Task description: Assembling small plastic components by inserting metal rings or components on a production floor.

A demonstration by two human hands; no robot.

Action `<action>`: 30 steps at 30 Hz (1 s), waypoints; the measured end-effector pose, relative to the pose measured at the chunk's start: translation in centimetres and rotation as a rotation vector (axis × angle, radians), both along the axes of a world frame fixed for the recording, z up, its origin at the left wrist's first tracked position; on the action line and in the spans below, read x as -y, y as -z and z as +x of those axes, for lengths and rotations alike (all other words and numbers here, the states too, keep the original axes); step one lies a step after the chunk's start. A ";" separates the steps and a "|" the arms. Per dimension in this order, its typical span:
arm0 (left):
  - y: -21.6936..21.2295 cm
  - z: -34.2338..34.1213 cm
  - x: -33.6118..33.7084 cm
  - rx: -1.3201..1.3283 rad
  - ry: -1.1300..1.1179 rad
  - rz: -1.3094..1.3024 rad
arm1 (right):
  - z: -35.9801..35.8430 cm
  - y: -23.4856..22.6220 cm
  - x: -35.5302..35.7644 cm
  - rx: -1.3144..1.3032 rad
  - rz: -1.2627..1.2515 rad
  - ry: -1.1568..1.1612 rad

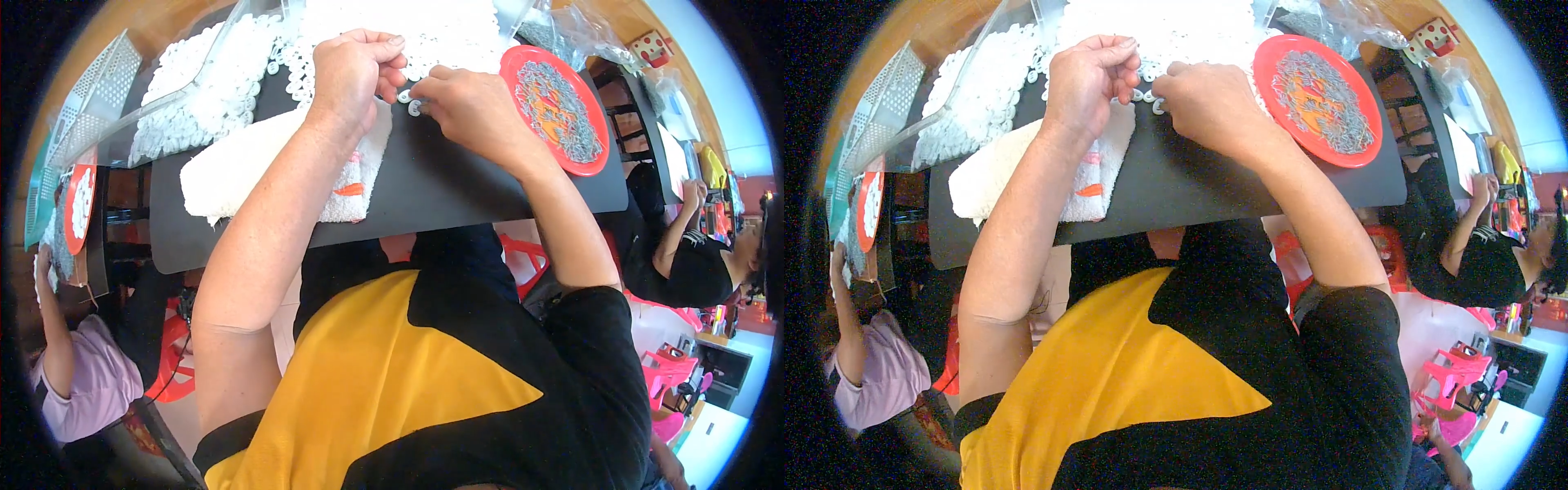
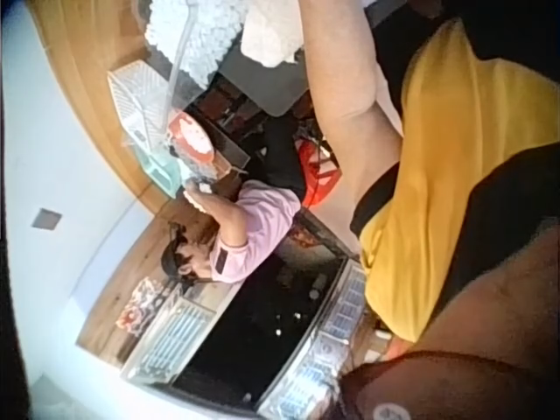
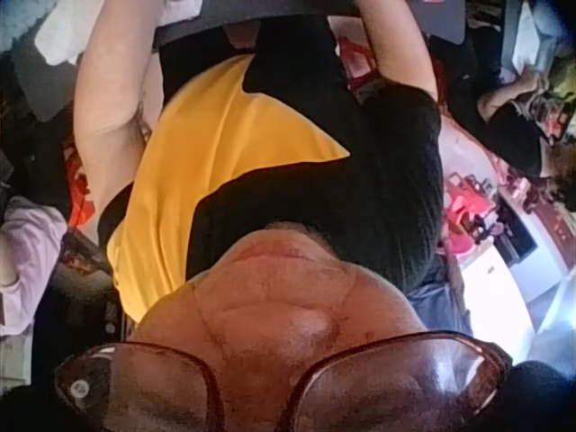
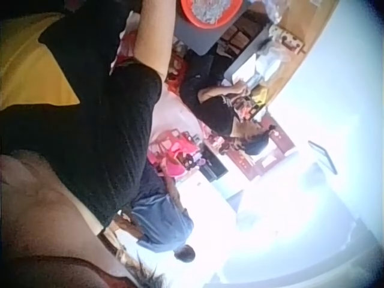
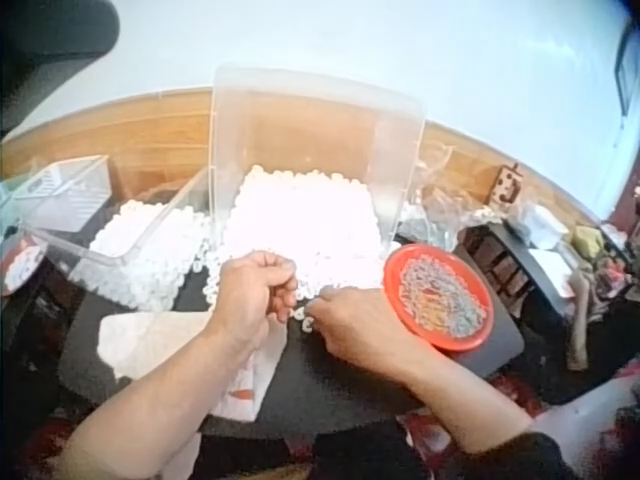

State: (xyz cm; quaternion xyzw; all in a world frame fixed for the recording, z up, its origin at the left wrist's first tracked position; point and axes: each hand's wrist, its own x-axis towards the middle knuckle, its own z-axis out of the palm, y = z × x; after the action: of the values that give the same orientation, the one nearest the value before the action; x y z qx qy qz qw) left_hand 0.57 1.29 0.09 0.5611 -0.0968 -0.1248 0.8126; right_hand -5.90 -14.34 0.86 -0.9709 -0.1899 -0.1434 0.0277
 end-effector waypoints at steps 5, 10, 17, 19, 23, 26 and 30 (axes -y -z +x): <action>-0.1 0.0 -0.1 -0.022 0.002 -0.008 | 0.4 -0.1 -0.1 -0.005 0.029 -0.059; 0.0 0.0 0.0 -0.040 -0.016 -0.029 | 0.8 0.0 0.2 -0.010 0.083 -0.107; -0.3 -0.1 0.2 -0.087 -0.042 0.021 | 0.9 -0.2 0.3 -0.097 0.126 -0.066; -0.3 -0.1 0.2 -0.086 -0.041 0.028 | 0.8 0.0 0.4 -0.081 0.141 -0.089; -0.4 -0.2 0.2 -0.089 -0.006 0.073 | 0.5 0.1 0.8 -0.071 0.183 -0.117; 0.0 0.1 0.2 -0.089 -0.018 0.020 | 0.6 0.3 1.1 -0.092 0.221 -0.108; -0.1 0.0 0.1 -0.096 -0.020 0.021 | 0.6 0.3 1.2 -0.077 0.203 -0.103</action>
State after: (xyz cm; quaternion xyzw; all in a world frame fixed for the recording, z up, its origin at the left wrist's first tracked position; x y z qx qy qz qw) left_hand 0.56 1.19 0.21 0.5638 -0.0509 -0.1445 0.8115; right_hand -5.35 -15.53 0.59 -0.9568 -0.2227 -0.1230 0.1406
